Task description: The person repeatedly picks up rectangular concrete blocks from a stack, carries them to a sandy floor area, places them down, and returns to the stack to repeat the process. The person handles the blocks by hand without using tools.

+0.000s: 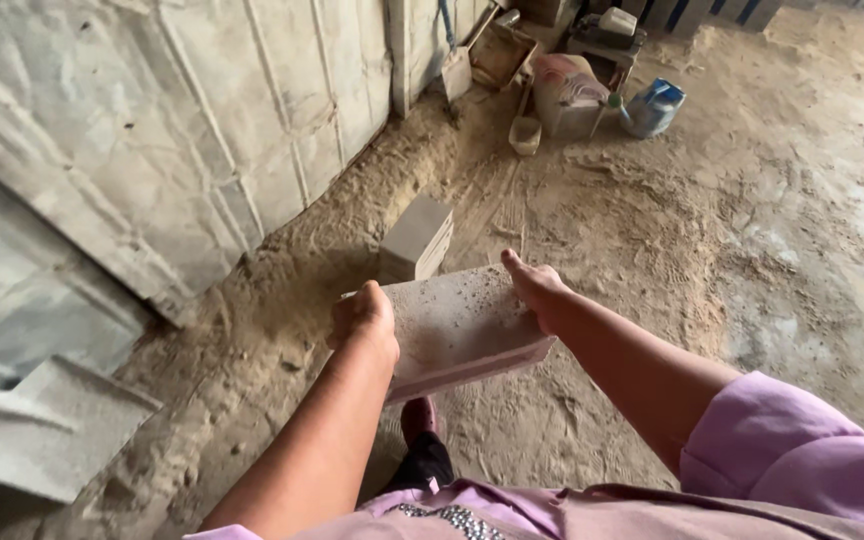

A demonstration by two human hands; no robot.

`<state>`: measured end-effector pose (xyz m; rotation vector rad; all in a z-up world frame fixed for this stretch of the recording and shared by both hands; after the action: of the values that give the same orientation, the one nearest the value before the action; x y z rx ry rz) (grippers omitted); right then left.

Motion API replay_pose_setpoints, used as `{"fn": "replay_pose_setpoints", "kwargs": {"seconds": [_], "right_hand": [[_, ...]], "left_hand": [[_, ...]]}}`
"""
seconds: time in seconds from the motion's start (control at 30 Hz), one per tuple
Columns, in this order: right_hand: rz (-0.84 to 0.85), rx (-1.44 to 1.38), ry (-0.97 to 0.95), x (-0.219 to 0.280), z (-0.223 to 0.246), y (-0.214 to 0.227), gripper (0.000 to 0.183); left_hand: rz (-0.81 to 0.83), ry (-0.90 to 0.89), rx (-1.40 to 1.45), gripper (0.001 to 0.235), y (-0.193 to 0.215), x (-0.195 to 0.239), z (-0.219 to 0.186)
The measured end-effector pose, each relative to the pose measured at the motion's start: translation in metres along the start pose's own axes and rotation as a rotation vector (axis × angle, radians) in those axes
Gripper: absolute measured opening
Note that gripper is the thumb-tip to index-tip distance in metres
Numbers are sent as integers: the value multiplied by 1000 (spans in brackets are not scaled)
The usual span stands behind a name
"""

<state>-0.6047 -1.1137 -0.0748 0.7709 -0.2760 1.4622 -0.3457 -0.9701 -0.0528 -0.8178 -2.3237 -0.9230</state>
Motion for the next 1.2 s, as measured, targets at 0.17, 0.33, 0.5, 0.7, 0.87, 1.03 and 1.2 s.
{"fn": "replay_pose_setpoints", "kwargs": {"seconds": [0.17,0.33,0.5,0.7,0.87,1.03,1.2], "right_hand": [[-6,-14,27,-76,16,10,85],[-13,-70,95,-136,55,9,80],[38,73,-14,-173,95,15,71],[97,38,66,-232,147,22,68],[165,200,159,-306,189,27,66],[265,289,250,-361,227,19,64],[381,300,189,-389,238,2,60]], "left_hand": [[-7,7,-19,56,-52,-25,-31],[-64,47,-31,56,-91,-49,-62],[-151,71,-65,56,-134,-76,-89],[-270,124,-51,56,-190,-105,-119],[-388,221,17,56,-238,-119,-132],[-486,300,88,57,-266,-101,-146],[-414,361,191,59,-275,-65,-166]]}}
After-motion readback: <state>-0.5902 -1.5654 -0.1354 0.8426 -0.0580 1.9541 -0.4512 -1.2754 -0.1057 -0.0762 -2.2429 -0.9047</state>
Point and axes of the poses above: each hand's wrist, its own x-axis away from the middle knuckle, its own y-axis out of the back of the hand, z = x × y, the point moved 6 cm from there along -x, towards the middle knuckle, and after that the axes turned 14 degrees about -x, right-handed, at the moved point
